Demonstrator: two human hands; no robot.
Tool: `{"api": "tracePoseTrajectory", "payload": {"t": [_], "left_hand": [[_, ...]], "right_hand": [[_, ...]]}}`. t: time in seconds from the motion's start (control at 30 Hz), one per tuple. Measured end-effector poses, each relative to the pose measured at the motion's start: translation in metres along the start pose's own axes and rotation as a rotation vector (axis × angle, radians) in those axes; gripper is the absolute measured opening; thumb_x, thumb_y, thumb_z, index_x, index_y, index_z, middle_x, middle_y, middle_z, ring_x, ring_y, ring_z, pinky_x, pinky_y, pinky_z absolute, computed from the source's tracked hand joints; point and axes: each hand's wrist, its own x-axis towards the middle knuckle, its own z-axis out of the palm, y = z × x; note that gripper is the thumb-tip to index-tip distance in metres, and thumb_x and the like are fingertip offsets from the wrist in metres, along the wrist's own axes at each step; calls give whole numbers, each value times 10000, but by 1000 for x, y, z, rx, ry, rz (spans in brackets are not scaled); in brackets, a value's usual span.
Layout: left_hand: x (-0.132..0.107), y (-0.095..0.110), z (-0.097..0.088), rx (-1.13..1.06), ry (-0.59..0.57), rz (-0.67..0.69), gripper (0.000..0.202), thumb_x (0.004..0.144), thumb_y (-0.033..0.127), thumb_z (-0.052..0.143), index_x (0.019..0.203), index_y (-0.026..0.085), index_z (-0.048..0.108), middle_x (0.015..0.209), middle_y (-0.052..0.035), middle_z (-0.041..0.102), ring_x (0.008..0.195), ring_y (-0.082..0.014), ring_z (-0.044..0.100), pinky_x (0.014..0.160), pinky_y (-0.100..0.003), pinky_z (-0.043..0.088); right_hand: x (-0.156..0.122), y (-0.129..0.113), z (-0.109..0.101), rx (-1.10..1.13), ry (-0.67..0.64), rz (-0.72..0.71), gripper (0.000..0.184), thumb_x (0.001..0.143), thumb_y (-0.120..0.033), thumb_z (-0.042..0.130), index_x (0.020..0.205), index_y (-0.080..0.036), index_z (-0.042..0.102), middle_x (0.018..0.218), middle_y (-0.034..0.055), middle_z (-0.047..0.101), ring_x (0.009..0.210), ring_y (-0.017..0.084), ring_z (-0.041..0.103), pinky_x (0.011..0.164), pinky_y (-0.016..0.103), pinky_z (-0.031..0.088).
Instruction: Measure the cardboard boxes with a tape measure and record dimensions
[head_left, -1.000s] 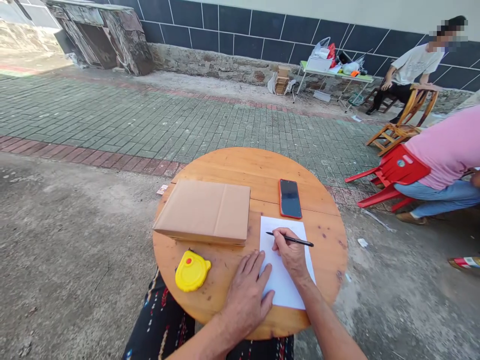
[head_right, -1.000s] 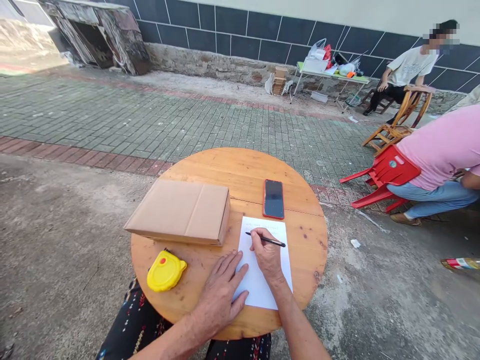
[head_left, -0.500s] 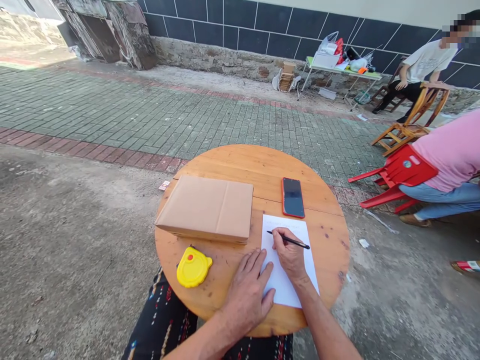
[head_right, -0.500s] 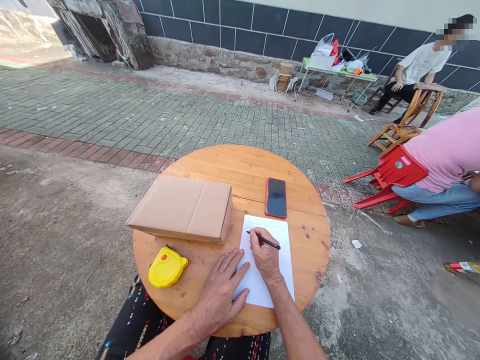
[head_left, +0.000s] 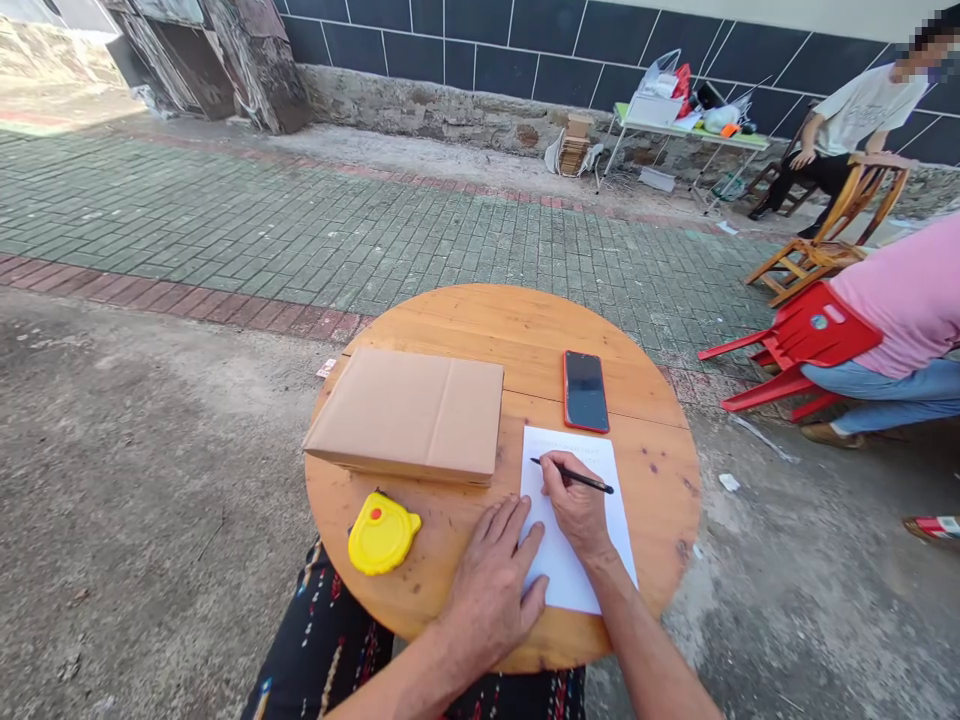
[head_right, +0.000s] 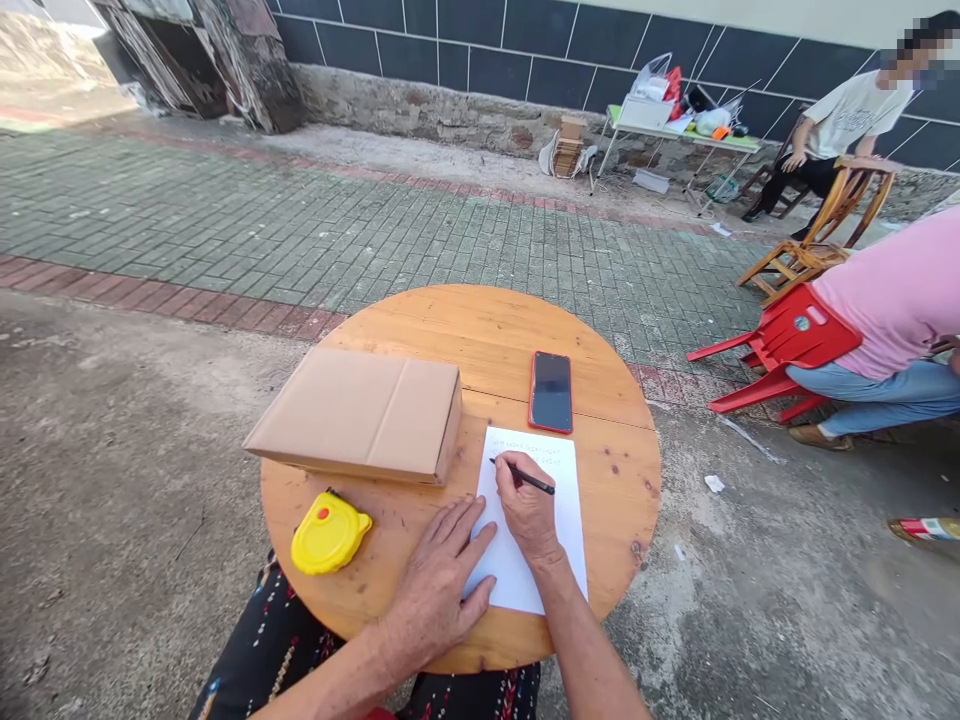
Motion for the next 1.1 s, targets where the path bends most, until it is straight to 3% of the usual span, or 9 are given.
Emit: {"api": "tracePoseTrajectory", "payload": {"t": [1.1], "left_hand": [[2,3,-5,-10,-26,-18,503,828,281,615,1318,174,569,1504,-140,436,1384,-326,394,1133,-540,361]], "right_hand": [[-1,1,-1,-6,4,4,220,923,-357,521,824,-203,644,596,-13,610,561,157,586,573,275,477]]}}
